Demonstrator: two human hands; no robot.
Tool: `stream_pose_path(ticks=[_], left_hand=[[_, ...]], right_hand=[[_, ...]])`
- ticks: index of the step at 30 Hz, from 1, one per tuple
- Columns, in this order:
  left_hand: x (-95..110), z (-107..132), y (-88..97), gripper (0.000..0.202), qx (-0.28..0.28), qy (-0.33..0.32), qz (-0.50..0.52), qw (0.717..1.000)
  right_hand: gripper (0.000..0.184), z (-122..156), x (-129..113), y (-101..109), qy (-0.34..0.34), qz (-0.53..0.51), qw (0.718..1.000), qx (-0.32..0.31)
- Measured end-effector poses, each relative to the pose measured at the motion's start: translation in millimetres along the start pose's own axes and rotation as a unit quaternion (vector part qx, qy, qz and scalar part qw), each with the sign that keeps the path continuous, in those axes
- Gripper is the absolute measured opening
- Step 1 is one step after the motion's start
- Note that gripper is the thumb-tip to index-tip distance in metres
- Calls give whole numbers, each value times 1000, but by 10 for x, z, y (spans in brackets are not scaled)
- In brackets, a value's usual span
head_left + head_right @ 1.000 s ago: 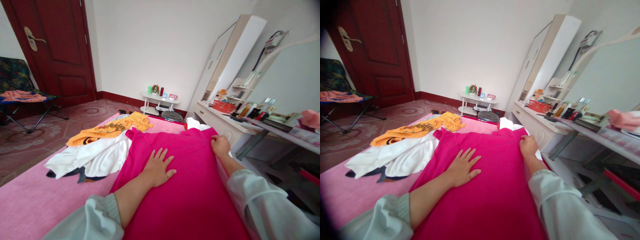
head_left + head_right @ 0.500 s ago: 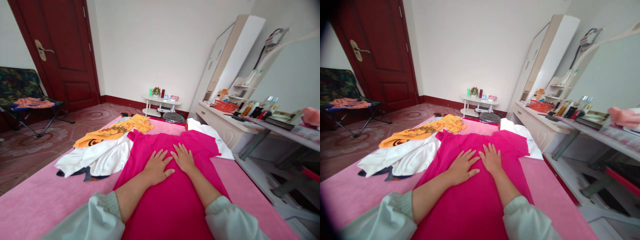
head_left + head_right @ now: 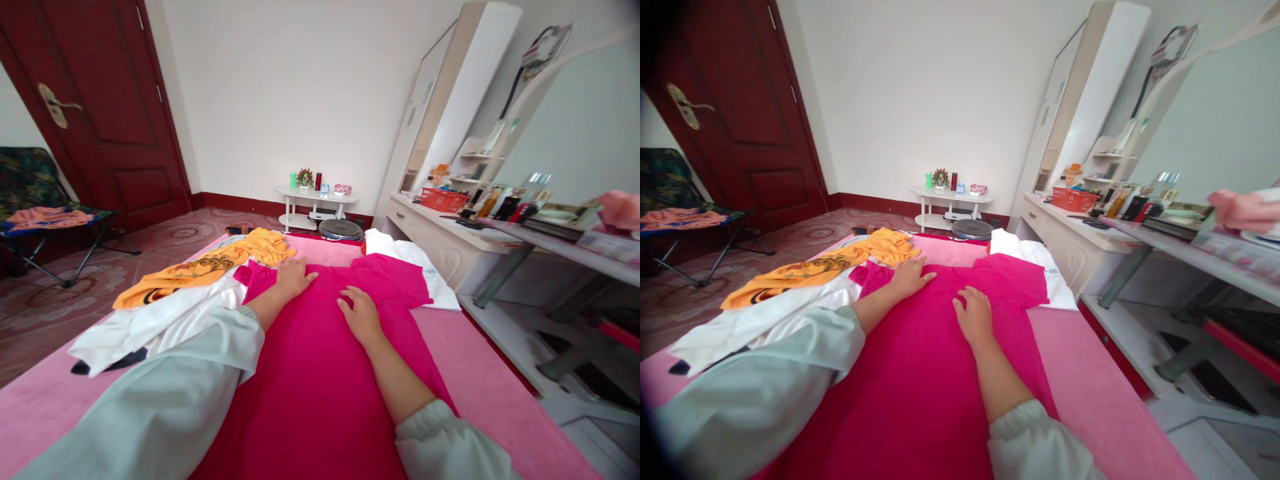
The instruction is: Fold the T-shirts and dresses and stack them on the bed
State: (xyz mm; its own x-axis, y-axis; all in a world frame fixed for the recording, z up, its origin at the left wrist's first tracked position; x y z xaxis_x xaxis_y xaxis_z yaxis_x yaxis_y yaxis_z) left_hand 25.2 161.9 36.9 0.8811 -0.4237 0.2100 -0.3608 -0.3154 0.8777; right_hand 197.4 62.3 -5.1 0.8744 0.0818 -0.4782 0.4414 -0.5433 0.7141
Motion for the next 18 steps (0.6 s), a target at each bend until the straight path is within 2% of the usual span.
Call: stream_pose_path(ticks=[2,5,7,8,10,12,13,15,18], left_hand=[[3,-68,-27,41,-27,-11,-4,1000],[89,10,76,28,-5,-52,8,999],[214,202,217,27,24,-131,19,991],[291,344,291,25,29,-192,26,981],[437,701,412,19,4,-325,36,945],[517,1073,491,19,-45,-415,38,908],[525,1225,527,21,-55,-428,38,901],[498,1424,588,22,-65,-416,46,906],[436,1440,683,23,-35,-370,71,926]], right_hand=[[28,-18,35,27,-10,-43,998,47],[29,-30,80,145,-37,-90,979,178],[31,-19,97,249,-52,-95,956,274],[32,-11,100,295,-55,-92,944,311],[32,1,95,364,-51,-86,928,358],[32,3,86,396,-39,-86,922,374],[32,0,83,398,-32,-89,923,374],[33,-9,79,383,-21,-102,927,361],[36,-25,85,337,-17,-131,936,328]])
Point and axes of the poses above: each hand's wrist, its own z-axis away from the middle knuckle, its own y-axis out of the back of the hand, x = y × z, the point moved 3 cm from there along -z, towards the middle knuckle, and after that the axes turned 9 degrees about x, right-handed, at the moved point
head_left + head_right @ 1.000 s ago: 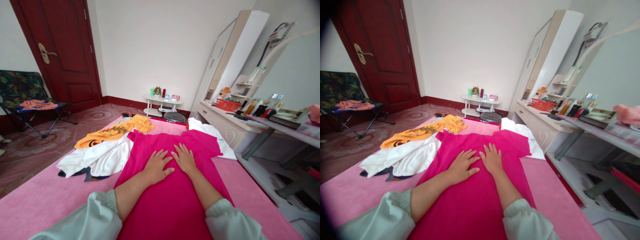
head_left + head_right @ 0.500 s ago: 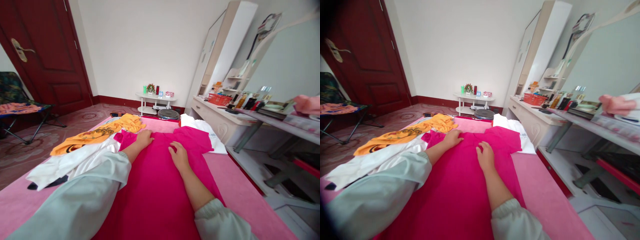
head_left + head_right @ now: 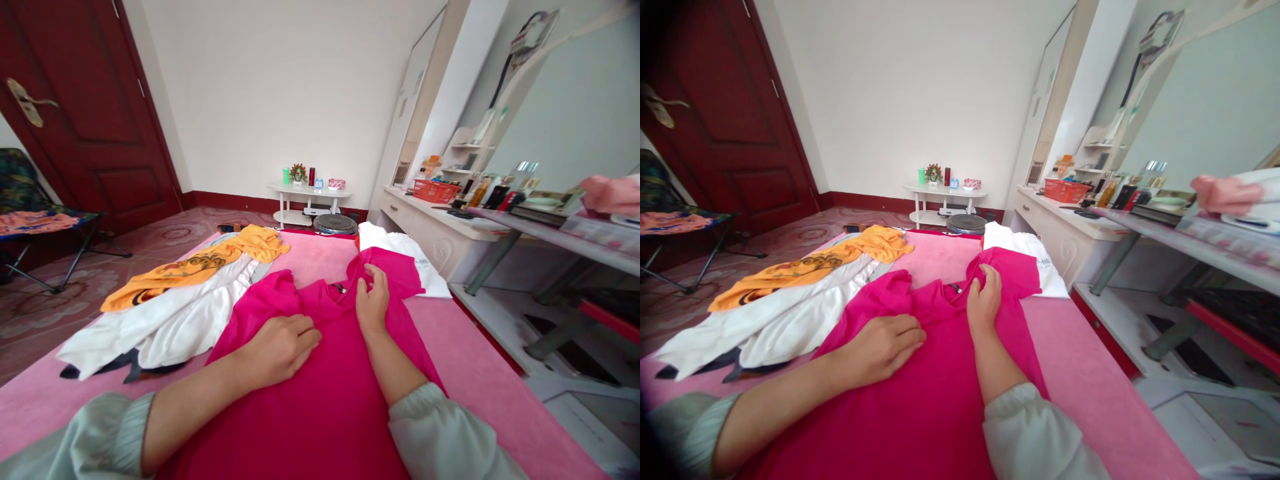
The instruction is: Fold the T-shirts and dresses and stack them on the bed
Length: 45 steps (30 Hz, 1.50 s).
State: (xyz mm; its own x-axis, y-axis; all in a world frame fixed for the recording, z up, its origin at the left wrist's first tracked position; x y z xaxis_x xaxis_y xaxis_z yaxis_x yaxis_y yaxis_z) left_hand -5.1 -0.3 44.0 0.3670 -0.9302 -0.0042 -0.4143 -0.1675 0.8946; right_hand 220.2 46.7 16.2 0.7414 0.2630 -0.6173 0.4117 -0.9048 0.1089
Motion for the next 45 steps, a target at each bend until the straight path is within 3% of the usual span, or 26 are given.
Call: stream_pose_path(ticks=[3,5,9,11,14,17,20,25,27,30,35,37,41,45], left_hand=[[-168,-154,86,29,87,58,-2,995],[-337,-289,52,35,125,128,0,984],[-709,-392,-308,73,66,313,73,945],[-828,-355,-478,82,51,358,106,926],[-873,-297,-523,60,87,328,105,935],[-803,-281,-375,25,108,252,72,959],[-728,-282,-195,10,128,200,41,970],[-758,-254,-170,16,73,233,38,969],[-792,-243,-170,39,36,259,18,965],[-837,-230,-53,65,-27,304,-34,952],[-913,-174,218,44,-160,357,-89,916],[-935,-161,227,39,-157,353,-78,919],[-930,-192,67,46,-80,300,-24,950],[-932,-228,-80,19,-52,305,-2,951]], right_hand=[[37,12,35,-22,-34,-15,999,-17],[36,14,73,-24,-60,-20,998,-13],[36,21,211,-51,-104,-27,994,-14],[39,39,313,-83,-141,-29,989,-30],[48,84,441,-121,-197,-22,979,-54],[57,100,465,-115,-209,0,976,-62],[68,25,419,-94,-198,33,975,-92],[84,-282,448,-179,-236,81,938,-241],[88,-393,515,-242,-253,111,918,-284],[94,-492,595,-329,-236,127,912,-309],[91,-511,625,-387,-271,90,912,-295],[84,-514,581,-397,-278,81,913,-288],[68,-533,444,-427,-280,79,912,-291],[68,-541,419,-458,-300,133,887,-326]])
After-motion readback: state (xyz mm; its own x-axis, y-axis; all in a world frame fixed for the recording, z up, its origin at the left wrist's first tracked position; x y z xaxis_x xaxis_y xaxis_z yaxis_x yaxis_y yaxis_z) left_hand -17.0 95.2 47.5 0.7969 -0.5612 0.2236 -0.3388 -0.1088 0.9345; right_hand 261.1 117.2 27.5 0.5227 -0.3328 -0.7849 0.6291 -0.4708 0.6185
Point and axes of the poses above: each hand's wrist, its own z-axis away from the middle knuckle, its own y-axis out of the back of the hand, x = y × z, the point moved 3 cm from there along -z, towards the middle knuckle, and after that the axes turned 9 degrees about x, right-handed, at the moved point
